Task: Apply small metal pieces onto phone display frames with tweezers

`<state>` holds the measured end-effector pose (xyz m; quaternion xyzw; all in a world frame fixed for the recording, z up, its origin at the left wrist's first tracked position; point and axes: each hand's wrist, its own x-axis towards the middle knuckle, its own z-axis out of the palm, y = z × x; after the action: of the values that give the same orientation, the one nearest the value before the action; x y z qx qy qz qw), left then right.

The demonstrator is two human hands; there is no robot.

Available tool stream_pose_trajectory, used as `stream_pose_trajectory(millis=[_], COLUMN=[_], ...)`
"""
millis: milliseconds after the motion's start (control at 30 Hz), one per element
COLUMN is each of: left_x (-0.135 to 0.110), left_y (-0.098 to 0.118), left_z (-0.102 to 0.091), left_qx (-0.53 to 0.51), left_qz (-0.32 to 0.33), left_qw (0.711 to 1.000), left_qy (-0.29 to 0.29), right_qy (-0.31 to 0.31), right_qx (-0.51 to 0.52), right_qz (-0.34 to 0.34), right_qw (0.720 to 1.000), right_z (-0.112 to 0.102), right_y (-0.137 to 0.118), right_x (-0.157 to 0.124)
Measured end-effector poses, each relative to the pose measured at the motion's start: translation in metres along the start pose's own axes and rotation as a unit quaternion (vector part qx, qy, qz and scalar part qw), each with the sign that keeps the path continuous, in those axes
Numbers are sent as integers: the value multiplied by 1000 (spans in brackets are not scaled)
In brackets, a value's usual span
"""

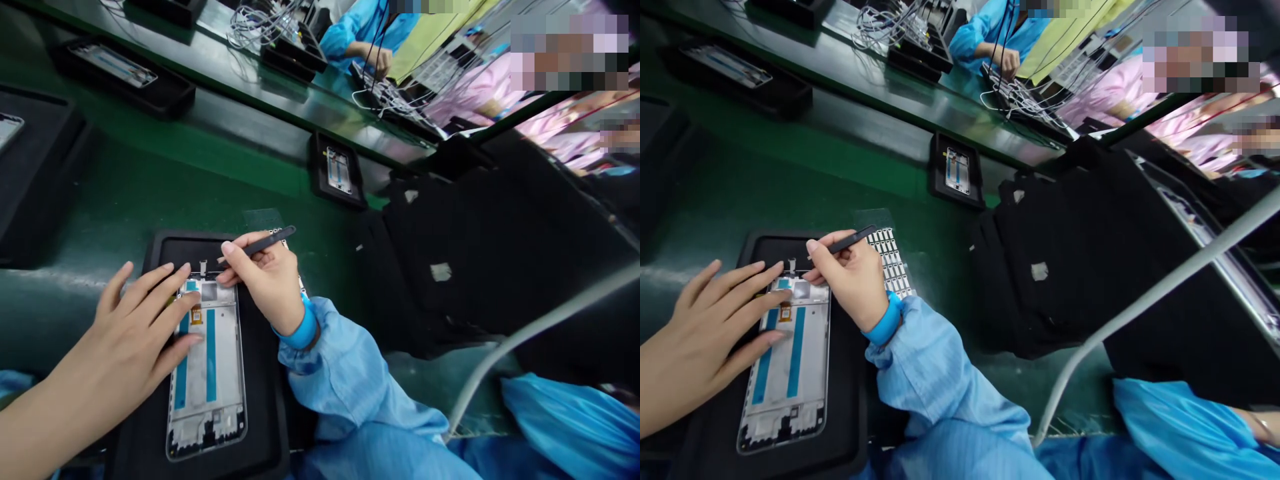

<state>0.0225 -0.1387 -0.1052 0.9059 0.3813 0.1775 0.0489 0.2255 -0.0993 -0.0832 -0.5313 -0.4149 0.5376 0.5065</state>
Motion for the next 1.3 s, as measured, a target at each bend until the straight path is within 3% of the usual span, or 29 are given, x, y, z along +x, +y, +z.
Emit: stream_pose_trajectory(millis=[367,567,1300], left_x=[-2,-2,-3], left_y=[-4,-3,-4], left_z=[-3,-5,-3], left_qx=[-51,-65,-75], left_qz=[-19,-18,-32], left_qw=[998,997,996], left_qy=[-24,-32,-30], right_qy=[-35,-50,-45], right_qx=[-147,-149,-152], right_qz=[0,-28,-8], right_qw=[989,987,987], right_z=[-3,-4,-2], right_y=[3,4,4], right_x=[-4,-4,-4])
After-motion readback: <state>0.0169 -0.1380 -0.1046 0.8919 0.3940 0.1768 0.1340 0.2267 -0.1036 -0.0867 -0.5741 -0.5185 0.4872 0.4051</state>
